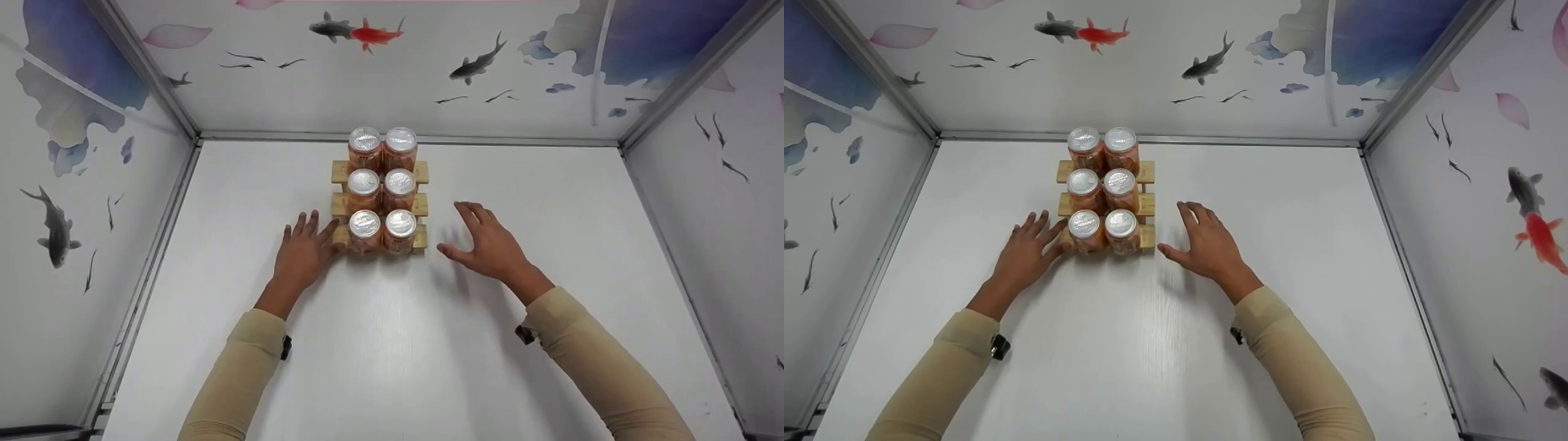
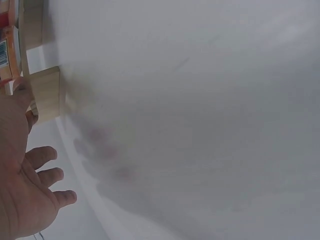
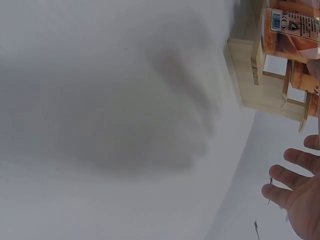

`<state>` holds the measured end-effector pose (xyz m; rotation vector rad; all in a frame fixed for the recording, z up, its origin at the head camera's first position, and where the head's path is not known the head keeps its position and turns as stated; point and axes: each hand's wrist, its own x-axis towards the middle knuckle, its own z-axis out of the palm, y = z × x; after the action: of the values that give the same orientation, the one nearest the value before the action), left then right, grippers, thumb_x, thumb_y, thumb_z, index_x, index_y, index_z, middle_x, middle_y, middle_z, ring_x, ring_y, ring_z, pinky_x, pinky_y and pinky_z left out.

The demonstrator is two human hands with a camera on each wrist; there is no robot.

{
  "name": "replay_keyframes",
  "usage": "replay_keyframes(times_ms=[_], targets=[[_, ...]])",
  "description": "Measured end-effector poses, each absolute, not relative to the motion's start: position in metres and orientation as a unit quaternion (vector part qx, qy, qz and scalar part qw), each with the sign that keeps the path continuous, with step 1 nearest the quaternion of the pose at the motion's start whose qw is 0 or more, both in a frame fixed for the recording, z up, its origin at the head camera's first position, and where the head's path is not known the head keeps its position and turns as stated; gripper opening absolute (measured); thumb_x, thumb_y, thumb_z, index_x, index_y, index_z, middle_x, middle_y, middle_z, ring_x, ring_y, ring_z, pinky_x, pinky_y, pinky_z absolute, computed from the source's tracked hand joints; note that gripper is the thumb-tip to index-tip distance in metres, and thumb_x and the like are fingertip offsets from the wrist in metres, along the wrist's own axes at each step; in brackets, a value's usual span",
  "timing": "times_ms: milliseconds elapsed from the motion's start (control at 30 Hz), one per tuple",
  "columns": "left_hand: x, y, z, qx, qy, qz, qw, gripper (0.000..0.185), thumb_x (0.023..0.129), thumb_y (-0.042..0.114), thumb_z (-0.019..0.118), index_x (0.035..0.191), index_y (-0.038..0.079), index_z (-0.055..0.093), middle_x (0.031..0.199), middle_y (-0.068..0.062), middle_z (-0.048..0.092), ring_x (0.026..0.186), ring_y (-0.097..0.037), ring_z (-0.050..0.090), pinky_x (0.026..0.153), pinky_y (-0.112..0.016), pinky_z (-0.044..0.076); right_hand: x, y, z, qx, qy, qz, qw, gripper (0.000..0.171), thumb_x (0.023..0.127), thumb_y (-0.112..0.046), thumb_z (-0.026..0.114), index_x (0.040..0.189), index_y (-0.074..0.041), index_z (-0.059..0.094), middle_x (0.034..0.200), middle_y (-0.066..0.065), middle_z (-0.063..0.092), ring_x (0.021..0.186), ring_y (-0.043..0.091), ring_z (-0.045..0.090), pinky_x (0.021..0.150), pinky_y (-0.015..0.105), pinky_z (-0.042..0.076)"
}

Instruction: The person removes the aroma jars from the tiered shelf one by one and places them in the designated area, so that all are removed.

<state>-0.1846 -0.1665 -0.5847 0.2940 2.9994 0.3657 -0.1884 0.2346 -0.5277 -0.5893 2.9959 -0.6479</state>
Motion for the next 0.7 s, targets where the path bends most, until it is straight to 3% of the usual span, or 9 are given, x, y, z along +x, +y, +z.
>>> replay_keyframes(times_ms=[400, 700], targets=[[-0.186, -0.168, -0.589, 0.11, 0.982, 0.147, 0.039, 0.064, 0.115, 0.056, 0.05, 0.17, 0.024, 0.046, 0.178, -0.027, 0.035, 0.168, -0.05, 0.027, 0.133, -0.07, 0.03, -0.191, 0.205, -0.521, -0.238, 0.943, -0.233, 0.001, 0.095, 0.098, -0.061, 0.08, 0.168, -0.007, 0.044, 0.154, 0.019, 0.062, 0.135, 0.043, 0.068, 0.11, 0.062, 0.058], [-0.185, -0.168, -0.59, 0.111, 0.981, 0.156, 0.043, 0.063, 0.116, 0.053, 0.05, 0.171, 0.022, 0.045, 0.177, -0.027, 0.037, 0.167, -0.05, 0.029, 0.132, -0.071, 0.032, -0.19, 0.186, -0.522, -0.258, 0.933, -0.252, 0.001, 0.092, 0.096, -0.051, 0.086, 0.165, -0.004, 0.047, 0.151, 0.019, 0.066, 0.134, 0.044, 0.07, 0.11, 0.061, 0.058]])
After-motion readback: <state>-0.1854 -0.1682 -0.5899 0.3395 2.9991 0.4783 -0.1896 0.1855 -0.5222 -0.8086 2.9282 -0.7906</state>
